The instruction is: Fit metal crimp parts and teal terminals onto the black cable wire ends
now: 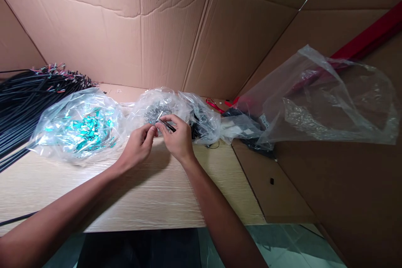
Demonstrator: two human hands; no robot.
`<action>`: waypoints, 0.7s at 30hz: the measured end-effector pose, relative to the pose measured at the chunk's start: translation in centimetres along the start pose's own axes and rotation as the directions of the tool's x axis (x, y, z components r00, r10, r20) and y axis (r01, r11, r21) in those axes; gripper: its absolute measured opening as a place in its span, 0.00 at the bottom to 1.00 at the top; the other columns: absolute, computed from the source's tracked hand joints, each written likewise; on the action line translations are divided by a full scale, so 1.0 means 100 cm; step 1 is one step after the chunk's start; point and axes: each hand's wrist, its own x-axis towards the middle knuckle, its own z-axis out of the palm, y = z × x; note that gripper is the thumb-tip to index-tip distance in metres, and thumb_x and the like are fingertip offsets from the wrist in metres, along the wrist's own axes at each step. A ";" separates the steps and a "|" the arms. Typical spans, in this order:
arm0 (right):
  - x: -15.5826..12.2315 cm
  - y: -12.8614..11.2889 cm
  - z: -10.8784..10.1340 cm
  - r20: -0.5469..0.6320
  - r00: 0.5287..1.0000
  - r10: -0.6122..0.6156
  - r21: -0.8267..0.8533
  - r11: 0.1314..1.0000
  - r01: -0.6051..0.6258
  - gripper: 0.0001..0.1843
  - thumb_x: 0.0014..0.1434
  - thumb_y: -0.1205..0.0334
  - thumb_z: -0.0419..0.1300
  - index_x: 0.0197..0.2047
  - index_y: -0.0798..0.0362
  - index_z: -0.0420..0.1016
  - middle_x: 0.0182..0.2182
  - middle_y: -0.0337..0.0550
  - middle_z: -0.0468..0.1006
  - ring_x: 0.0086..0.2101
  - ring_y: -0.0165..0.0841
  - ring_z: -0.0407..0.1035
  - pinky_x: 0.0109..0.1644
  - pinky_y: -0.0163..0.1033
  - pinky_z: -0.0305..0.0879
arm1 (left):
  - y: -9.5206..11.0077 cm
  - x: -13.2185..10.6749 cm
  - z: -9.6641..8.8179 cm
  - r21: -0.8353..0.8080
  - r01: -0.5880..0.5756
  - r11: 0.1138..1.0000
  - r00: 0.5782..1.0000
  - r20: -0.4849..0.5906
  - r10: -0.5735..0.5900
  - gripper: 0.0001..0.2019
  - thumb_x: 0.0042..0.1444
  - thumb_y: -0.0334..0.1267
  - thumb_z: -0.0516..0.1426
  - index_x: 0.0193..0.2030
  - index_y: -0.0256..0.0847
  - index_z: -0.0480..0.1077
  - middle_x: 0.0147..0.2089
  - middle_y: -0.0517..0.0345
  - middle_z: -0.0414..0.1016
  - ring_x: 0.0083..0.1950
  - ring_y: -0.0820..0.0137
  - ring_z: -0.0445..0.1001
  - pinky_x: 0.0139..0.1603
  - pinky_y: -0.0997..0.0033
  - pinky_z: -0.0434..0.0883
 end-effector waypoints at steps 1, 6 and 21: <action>0.000 0.001 0.002 -0.010 1.000 -0.002 0.004 1.000 0.002 0.42 0.63 0.31 0.62 0.55 0.66 0.81 0.50 0.47 0.76 0.41 0.07 0.66 0.45 0.11 0.62 | 0.000 0.000 0.000 0.002 -0.005 1.000 1.000 0.002 0.005 0.19 0.76 0.46 0.48 0.36 0.40 0.69 0.32 0.54 0.74 0.33 0.67 0.68 0.39 0.65 0.60; -0.003 0.002 0.001 -0.095 0.991 -0.099 -0.095 0.991 0.090 0.36 0.68 0.35 0.58 0.51 0.64 0.83 0.50 0.47 0.76 0.46 0.08 0.69 0.51 0.13 0.63 | 0.003 0.000 0.000 -0.010 0.008 1.000 1.000 0.017 -0.008 0.19 0.75 0.46 0.48 0.35 0.40 0.69 0.31 0.55 0.72 0.32 0.67 0.67 0.38 0.65 0.59; 0.003 0.006 -0.005 0.010 0.997 -0.082 -0.110 0.990 0.082 0.34 0.67 0.38 0.58 0.48 0.67 0.79 0.45 0.45 0.76 0.41 0.06 0.65 0.46 0.12 0.59 | 0.001 0.002 0.001 -0.055 0.088 0.995 0.996 0.031 -0.086 0.17 0.74 0.43 0.50 0.36 0.38 0.72 0.28 0.58 0.69 0.31 0.69 0.65 0.36 0.66 0.58</action>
